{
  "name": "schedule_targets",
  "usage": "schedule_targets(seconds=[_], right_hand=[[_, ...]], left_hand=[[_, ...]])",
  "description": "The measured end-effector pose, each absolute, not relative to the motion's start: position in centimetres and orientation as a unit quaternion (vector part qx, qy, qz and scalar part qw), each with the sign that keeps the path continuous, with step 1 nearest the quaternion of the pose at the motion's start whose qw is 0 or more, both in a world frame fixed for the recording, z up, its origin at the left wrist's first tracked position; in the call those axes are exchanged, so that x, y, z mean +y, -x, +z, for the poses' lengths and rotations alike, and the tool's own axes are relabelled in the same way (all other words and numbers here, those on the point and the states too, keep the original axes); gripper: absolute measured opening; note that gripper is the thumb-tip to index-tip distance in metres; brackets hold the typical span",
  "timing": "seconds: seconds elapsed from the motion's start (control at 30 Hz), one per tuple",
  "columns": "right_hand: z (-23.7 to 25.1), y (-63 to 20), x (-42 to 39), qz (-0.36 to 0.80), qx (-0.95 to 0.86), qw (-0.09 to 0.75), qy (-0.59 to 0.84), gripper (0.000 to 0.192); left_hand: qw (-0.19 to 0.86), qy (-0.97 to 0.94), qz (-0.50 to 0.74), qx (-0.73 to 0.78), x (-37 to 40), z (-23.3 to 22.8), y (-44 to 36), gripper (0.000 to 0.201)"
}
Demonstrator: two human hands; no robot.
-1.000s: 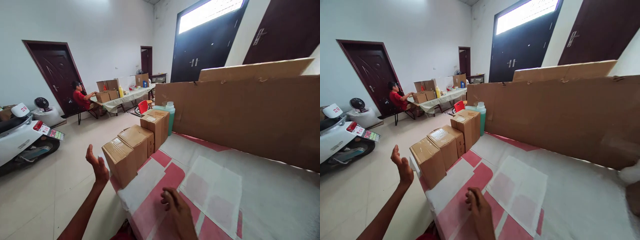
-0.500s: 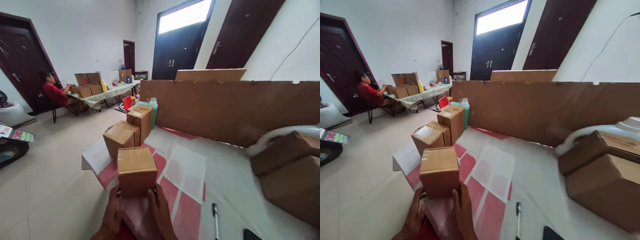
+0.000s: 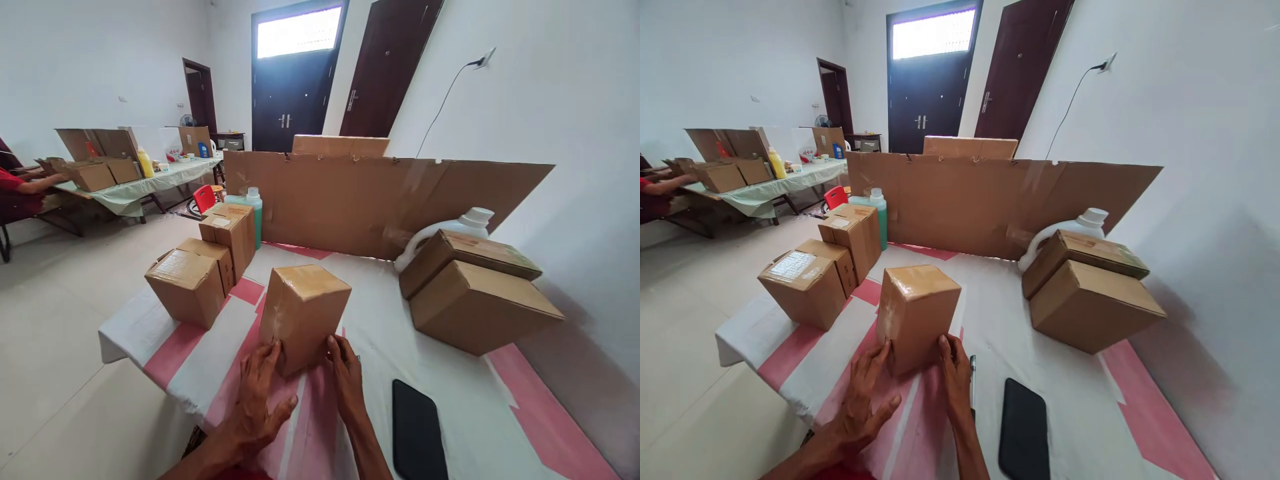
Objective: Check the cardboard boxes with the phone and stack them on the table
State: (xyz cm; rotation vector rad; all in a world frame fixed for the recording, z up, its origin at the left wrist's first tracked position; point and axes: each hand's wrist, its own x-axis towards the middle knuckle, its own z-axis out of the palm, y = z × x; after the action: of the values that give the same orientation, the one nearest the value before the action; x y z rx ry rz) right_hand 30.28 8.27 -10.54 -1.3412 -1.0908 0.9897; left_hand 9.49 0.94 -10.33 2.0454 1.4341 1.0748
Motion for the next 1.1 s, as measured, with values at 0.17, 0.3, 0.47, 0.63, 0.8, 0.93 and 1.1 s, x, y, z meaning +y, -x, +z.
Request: schedule_targets(seconds=[0.17, 0.3, 0.47, 0.63, 0.8, 0.93, 1.1], right_hand=[[-9.6, -31.3, 8.4, 0.427, -0.441, 0.551, 0.565, 0.056], [-8.8, -30.9, 8.1, 0.45, -0.419, 0.562, 0.553, 0.062], [-10.0, -29.6, 7.8, 0.529, -0.367, 0.585, 0.493, 0.066], [-11.1, -29.1, 7.9, 0.553, -0.334, 0.584, 0.491, 0.076], [-7.3, -30.2, 7.1, 0.502, -0.336, 0.597, 0.528, 0.077], [-4.0, -30.6, 6.1, 0.496, -0.386, 0.591, 0.506, 0.07], [-3.3, -30.4, 5.8, 0.514, -0.413, 0.594, 0.461, 0.061]], left_hand=[[0.106, -0.779, 0.405, 0.466, 0.4, -7.0, -9.8, 0.084], [0.144, -0.74, 0.444, 0.484, 1.8, -6.6, -9.2, 0.081], [0.184, -0.751, 0.443, 0.453, 3.4, -7.1, -8.4, 0.093], [0.174, -0.78, 0.438, 0.412, 5.3, -6.2, -8.7, 0.102], [0.207, -0.758, 0.484, 0.385, 7.6, -2.6, -8.7, 0.095], [0.231, -0.741, 0.517, 0.361, 8.9, -0.9, -9.2, 0.094], [0.246, -0.72, 0.527, 0.378, 10.0, -0.9, -9.7, 0.092]])
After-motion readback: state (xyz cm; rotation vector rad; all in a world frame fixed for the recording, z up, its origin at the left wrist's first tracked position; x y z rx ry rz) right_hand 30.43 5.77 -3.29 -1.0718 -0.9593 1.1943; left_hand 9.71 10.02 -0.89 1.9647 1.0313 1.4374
